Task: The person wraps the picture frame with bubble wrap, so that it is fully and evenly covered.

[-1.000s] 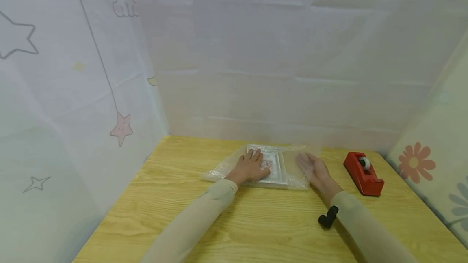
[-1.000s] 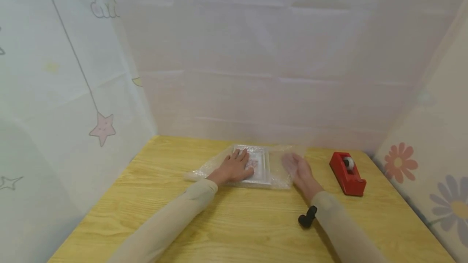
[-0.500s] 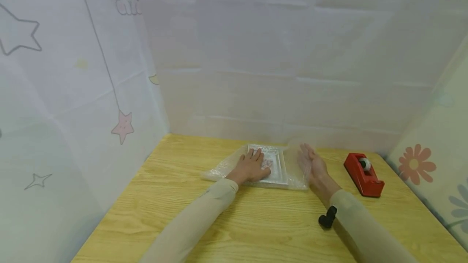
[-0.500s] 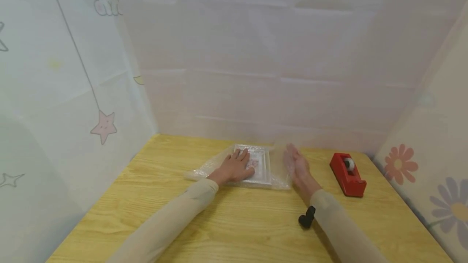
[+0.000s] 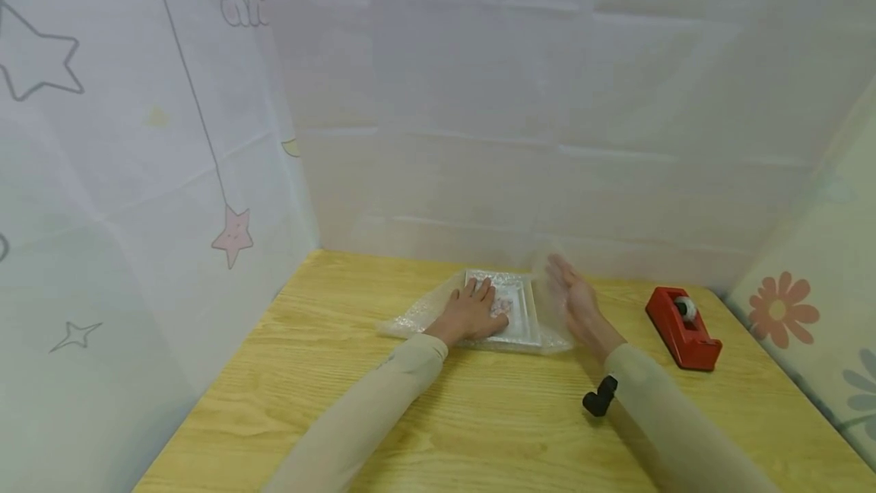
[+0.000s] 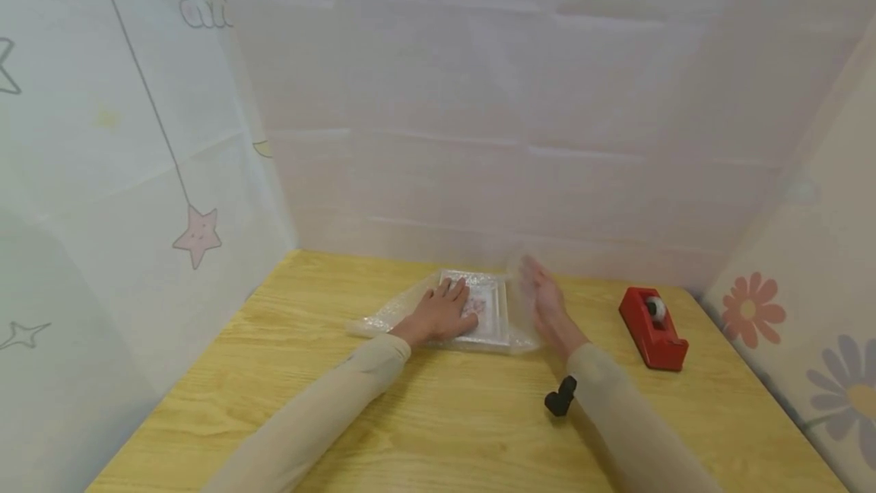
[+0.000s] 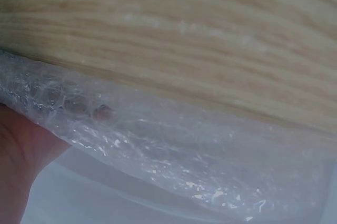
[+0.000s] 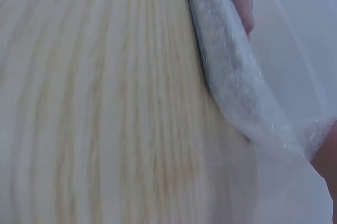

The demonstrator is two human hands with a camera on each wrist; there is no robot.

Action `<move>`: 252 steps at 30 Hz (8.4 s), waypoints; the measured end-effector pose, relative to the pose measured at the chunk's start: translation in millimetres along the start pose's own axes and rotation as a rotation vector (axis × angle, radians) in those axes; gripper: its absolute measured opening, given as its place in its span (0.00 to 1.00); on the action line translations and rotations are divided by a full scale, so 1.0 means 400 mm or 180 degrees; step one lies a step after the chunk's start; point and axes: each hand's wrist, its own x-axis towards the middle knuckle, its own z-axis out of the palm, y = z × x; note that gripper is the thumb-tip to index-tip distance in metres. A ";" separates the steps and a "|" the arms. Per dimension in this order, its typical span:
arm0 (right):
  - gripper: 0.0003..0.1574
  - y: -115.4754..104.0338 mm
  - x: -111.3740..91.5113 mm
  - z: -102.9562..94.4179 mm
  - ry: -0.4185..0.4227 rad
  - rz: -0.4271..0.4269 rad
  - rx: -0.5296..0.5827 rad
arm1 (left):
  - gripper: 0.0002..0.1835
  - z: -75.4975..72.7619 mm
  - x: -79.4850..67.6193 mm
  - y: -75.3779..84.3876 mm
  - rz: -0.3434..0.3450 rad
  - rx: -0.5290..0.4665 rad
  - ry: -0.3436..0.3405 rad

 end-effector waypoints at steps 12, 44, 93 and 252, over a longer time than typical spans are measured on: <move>0.32 0.054 0.038 0.095 0.0428 0.0061 -0.0291 | 0.44 -0.012 -0.006 0.018 -0.0102 -0.0042 0.0053; 0.36 0.161 0.070 0.163 0.0002 0.0356 -0.2490 | 0.42 -0.004 0.045 -0.083 0.0375 -0.0489 -0.0323; 0.35 0.215 0.064 0.202 -0.0497 0.0374 -0.4913 | 0.31 -0.084 -0.002 -0.129 0.0593 -0.0748 0.0067; 0.44 0.200 0.070 0.141 -0.1559 0.0114 -0.6469 | 0.29 -0.205 -0.117 -0.138 -0.1272 -0.5177 -0.0992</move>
